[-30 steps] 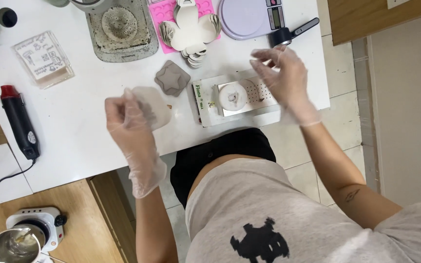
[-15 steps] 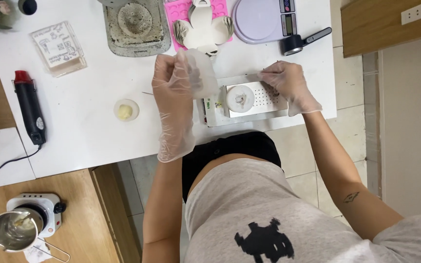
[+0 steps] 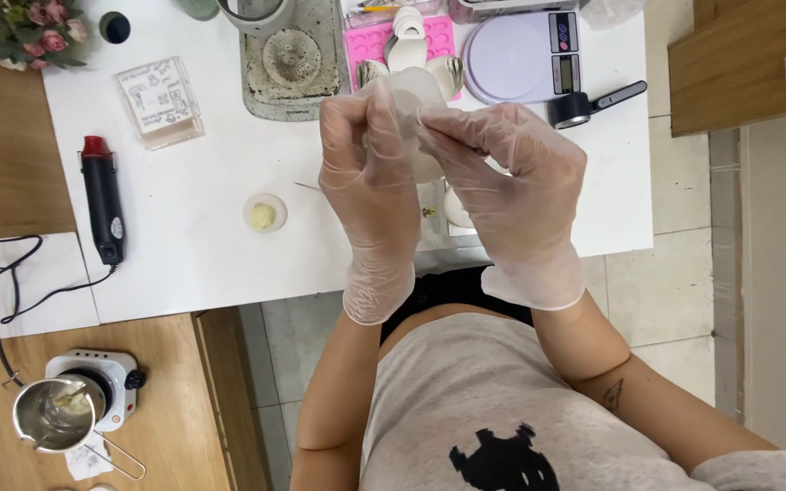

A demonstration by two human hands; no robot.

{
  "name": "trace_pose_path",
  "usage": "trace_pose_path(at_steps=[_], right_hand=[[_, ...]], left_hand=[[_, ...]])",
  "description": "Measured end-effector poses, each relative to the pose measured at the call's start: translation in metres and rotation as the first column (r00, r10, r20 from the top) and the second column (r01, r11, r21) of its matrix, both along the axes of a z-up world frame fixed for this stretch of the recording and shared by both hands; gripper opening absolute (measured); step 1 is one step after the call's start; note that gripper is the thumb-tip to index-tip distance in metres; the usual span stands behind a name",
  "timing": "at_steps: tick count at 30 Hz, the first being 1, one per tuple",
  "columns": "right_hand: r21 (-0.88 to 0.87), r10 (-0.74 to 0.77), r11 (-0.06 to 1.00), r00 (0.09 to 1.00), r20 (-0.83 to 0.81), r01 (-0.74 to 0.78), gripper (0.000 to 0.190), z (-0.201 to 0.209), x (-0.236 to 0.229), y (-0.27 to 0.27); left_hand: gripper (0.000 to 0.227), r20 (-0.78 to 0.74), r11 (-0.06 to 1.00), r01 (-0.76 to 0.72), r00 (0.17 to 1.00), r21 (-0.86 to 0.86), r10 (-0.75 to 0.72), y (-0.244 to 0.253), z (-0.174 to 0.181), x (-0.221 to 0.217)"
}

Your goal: Preparing silicone candle molds by inserting wicks through the bottom of the mold using a long needle tool.

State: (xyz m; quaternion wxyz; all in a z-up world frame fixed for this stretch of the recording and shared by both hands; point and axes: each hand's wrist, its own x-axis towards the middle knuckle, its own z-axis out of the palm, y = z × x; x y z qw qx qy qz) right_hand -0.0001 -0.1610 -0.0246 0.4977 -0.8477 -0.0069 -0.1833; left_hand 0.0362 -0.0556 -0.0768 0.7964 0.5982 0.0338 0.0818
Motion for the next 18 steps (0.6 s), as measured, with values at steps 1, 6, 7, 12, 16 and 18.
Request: trace_pose_path(at_steps=[1, 6, 7, 12, 16, 18], right_hand=[[0.004, 0.005, 1.000, 1.000, 0.004, -0.005, 0.019, 0.002, 0.001, 0.002], [-0.308, -0.039, 0.945, 0.972, 0.234, 0.112, 0.021, 0.006, 0.001, 0.005], [-0.308, -0.041, 0.944, 0.971, 0.236, 0.115, 0.021, 0.007, 0.001, 0.004], [-0.312, 0.002, 0.947, 0.974, 0.228, 0.071, 0.019, 0.006, 0.000, -0.002], [-0.444, 0.038, 0.892, 0.964, 0.265, 0.087, 0.019, 0.006, 0.002, -0.003], [-0.425, 0.058, 0.902, 0.955, 0.290, 0.074, 0.021, 0.007, 0.003, -0.002]], left_hand=[[0.020, 0.004, 1.000, -0.005, 1.000, 0.004, 0.005, 0.000, 0.000, -0.001], [0.025, 0.183, 0.997, -0.034, 0.983, 0.068, 0.021, 0.000, -0.003, -0.007], [0.025, 0.185, 0.997, -0.032, 0.983, 0.067, 0.019, 0.000, -0.001, -0.006], [0.024, 0.150, 0.992, -0.035, 0.989, 0.119, 0.017, 0.004, 0.003, -0.007], [0.022, 0.140, 0.998, -0.004, 0.990, 0.063, -0.005, 0.006, 0.014, -0.009], [0.023, 0.183, 0.998, 0.003, 0.983, 0.064, -0.015, 0.006, 0.013, -0.010]])
